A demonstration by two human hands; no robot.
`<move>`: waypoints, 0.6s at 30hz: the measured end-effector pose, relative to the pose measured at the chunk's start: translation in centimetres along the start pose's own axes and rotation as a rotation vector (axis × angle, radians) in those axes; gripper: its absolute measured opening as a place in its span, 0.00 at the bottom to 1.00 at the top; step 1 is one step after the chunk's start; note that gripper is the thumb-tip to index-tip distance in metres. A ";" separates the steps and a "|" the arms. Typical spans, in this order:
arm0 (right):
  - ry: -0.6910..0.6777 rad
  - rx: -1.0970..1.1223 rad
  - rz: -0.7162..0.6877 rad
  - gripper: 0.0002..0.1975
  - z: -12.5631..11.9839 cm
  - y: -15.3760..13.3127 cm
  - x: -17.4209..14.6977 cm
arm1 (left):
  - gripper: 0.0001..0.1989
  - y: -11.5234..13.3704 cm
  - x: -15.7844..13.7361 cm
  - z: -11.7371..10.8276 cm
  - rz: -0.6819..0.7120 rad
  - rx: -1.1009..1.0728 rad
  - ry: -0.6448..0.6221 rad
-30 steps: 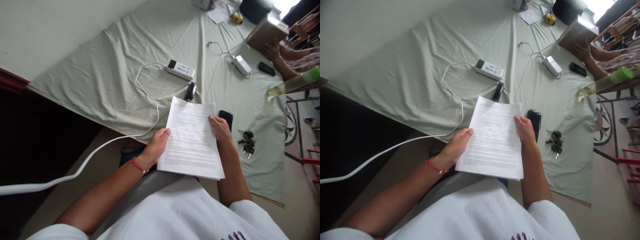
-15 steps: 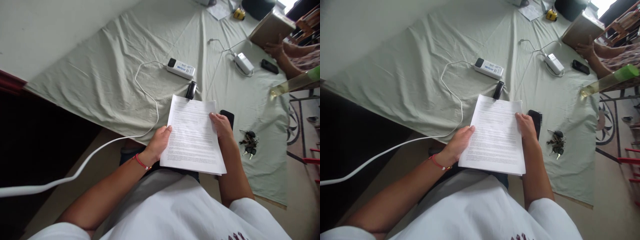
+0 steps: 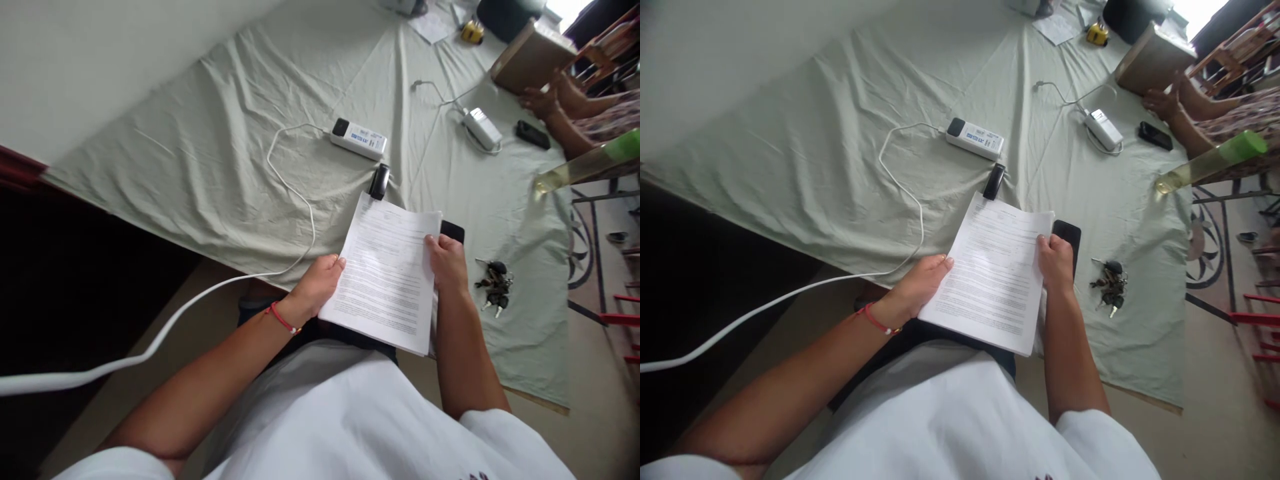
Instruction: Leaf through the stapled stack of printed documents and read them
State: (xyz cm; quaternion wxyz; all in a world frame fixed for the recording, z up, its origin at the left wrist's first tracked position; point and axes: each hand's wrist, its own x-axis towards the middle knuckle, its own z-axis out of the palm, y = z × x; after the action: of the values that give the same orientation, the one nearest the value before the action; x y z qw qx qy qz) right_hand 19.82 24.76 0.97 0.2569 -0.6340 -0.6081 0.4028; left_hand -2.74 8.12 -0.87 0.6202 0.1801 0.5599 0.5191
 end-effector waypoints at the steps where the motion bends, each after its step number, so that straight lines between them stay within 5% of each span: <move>1: 0.069 -0.127 -0.086 0.12 -0.2 -0.2 0.0 | 0.16 0.0 0.1 0.0 -0.005 0.002 -0.005; 4: 0.238 -0.322 -0.353 0.19 -0.7 -1.5 0.5 | 0.17 0.0 0.4 -0.1 -0.007 0.007 -0.008; 8: 0.186 -0.316 -0.569 0.23 0.1 -5.1 2.6 | 0.17 0.1 0.4 -0.1 -0.003 0.024 -0.006; 18: -0.058 -0.509 -0.755 0.23 9.6 -11.2 12.4 | 0.14 0.0 0.7 0.3 0.035 0.043 0.035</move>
State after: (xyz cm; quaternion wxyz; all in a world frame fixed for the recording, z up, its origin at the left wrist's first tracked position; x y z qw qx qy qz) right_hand 4.82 36.73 2.48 0.2048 -0.3993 -0.8832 0.1361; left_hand -2.57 8.82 -1.09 0.5971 0.1941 0.5783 0.5209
